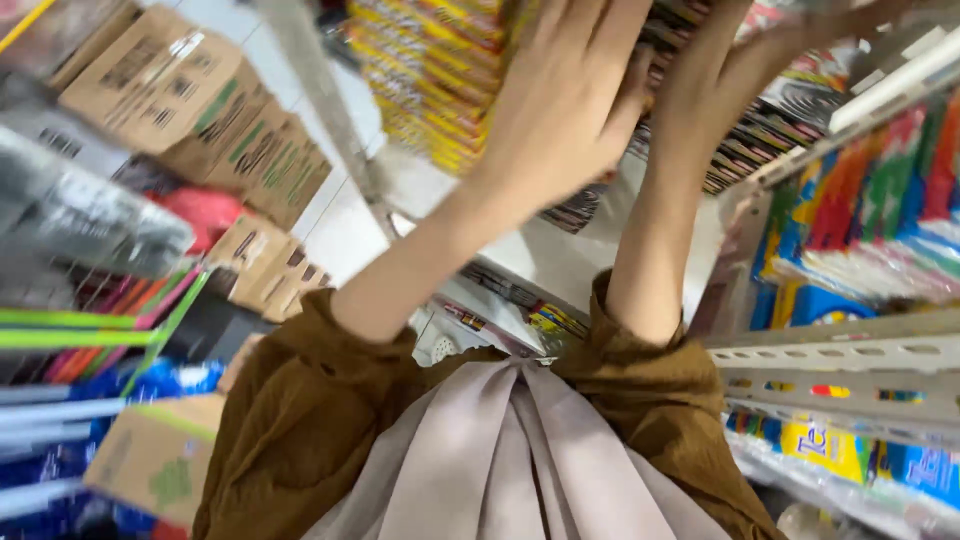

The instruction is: The person takes boxes of mosquito coils from a stack and places them onto a store shelf one by one.

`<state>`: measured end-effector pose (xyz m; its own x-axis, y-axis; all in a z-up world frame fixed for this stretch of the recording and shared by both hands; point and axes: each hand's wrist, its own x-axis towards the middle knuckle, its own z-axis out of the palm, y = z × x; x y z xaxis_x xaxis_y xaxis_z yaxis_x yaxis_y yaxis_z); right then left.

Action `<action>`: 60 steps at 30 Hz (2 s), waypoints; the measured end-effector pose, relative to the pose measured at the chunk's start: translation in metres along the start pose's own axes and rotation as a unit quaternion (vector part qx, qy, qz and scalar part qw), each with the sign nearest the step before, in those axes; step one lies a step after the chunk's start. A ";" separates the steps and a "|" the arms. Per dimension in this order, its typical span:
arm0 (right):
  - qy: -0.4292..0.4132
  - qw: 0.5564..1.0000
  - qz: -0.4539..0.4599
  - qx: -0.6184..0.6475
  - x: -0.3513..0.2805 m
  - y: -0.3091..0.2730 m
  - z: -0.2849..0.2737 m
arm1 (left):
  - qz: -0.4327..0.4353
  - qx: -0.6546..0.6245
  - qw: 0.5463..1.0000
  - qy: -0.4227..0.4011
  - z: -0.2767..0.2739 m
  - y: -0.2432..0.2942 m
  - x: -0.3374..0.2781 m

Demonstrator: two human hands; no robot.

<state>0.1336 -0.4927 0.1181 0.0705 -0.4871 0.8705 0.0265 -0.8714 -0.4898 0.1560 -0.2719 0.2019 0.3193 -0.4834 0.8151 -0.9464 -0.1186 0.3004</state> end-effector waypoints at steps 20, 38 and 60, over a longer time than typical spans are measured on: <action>-0.734 0.577 -0.040 0.355 -0.362 -0.270 -0.144 | -0.569 0.072 0.808 0.132 -0.143 0.138 -0.503; -0.818 0.362 -0.149 0.422 -0.599 -0.583 -0.152 | -0.650 0.299 0.625 0.312 -0.441 0.198 -0.772; -0.773 0.315 0.283 0.473 -0.910 -0.780 -0.070 | -0.610 0.433 0.546 0.378 -0.651 0.046 -0.965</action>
<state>-0.0214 0.6261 -0.2887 0.7118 0.6985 -0.0743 -0.1927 0.0925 -0.9769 -0.1639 0.7540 -0.2482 0.3565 0.8701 0.3403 0.4289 -0.4760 0.7678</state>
